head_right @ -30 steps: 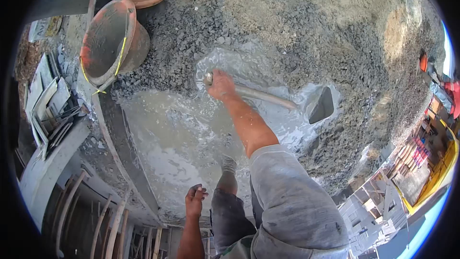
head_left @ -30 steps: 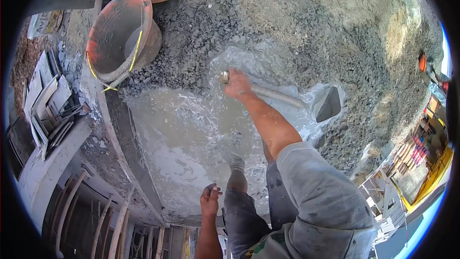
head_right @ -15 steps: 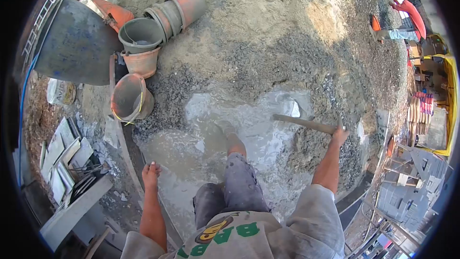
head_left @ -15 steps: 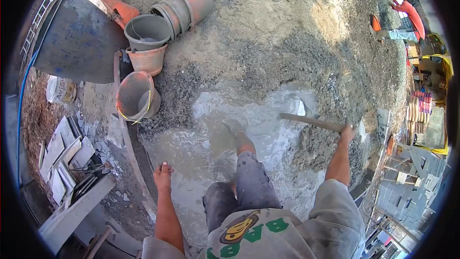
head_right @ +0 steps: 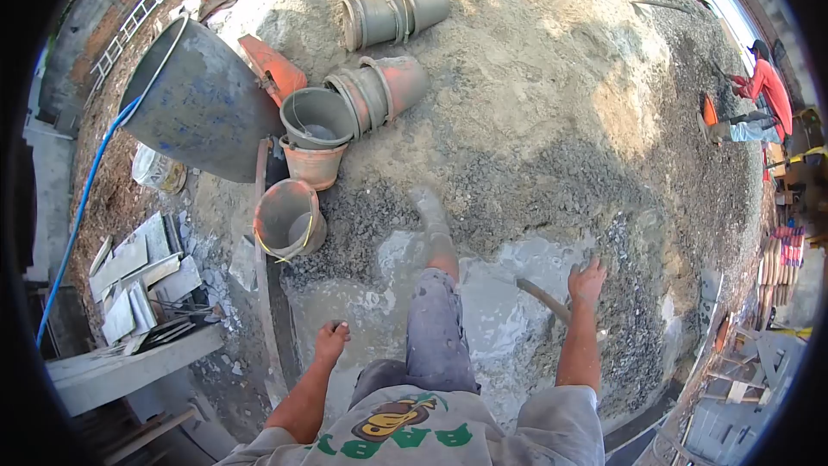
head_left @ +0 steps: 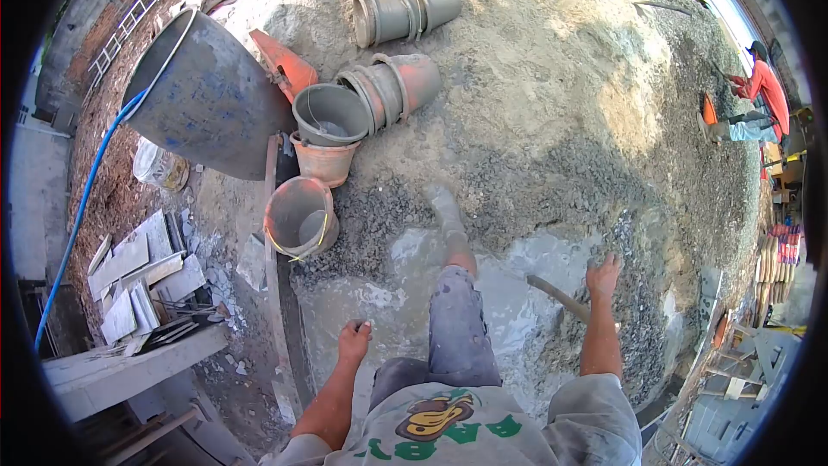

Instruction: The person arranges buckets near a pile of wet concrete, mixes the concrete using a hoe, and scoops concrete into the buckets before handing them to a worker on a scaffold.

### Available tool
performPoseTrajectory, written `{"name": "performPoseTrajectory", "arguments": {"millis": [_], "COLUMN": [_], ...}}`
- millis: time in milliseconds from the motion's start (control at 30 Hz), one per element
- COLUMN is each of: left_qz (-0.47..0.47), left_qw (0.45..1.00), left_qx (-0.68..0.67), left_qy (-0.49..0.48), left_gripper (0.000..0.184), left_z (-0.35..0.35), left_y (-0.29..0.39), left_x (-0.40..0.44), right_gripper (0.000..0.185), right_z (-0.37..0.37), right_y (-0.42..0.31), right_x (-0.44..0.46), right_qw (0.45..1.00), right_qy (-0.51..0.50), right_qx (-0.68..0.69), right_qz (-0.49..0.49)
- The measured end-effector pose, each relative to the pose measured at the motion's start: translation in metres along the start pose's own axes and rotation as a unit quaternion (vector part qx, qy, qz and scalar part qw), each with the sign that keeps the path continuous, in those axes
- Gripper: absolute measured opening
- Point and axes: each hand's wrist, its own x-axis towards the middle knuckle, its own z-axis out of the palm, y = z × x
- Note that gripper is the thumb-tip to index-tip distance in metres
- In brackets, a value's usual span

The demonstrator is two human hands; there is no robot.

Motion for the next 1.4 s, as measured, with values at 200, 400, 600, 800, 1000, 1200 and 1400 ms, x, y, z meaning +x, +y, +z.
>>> {"name": "performPoseTrajectory", "arguments": {"millis": [200, 400, 600, 800, 1000, 1200, 1400], "left_qz": [0.048, 0.276, 0.273, 0.2, 0.333, 0.373, 0.327], "left_qw": [0.994, 0.941, 0.918, 0.945, 0.929, 0.915, 0.924], "left_qx": [0.047, -0.042, 0.033, 0.07, -0.076, -0.108, -0.183], "left_qy": [0.087, 0.192, 0.286, 0.25, 0.146, 0.104, 0.076], "left_gripper": [0.036, 0.045, 0.084, 0.069, 0.04, 0.03, 0.031], "left_z": [0.045, 0.081, 0.085, 0.108, 0.161, 0.14, 0.1], "left_y": [0.147, 0.401, 0.607, 0.662, 0.651, 0.663, 0.529], "left_x": [0.169, 0.42, 0.616, 0.673, 0.603, 0.423, 0.223], "right_gripper": [0.065, 0.089, 0.111, 0.11, 0.051, 0.05, 0.045], "right_z": [0.12, 0.223, 0.197, 0.208, 0.19, 0.025, -0.081], "right_y": [-0.144, -0.433, -0.754, -0.831, -0.778, -0.663, -0.547], "right_x": [0.153, 0.31, 0.413, 0.437, 0.475, 0.393, 0.214], "right_qw": [0.982, 0.969, 0.902, 0.929, 0.942, 0.918, 0.898], "right_qy": [-0.181, -0.156, 0.004, -0.031, 0.022, 0.064, 0.044], "right_qx": [-0.026, 0.117, 0.293, 0.178, 0.197, 0.193, 0.132], "right_qz": [-0.043, -0.152, -0.318, -0.322, -0.273, -0.341, -0.417]}}
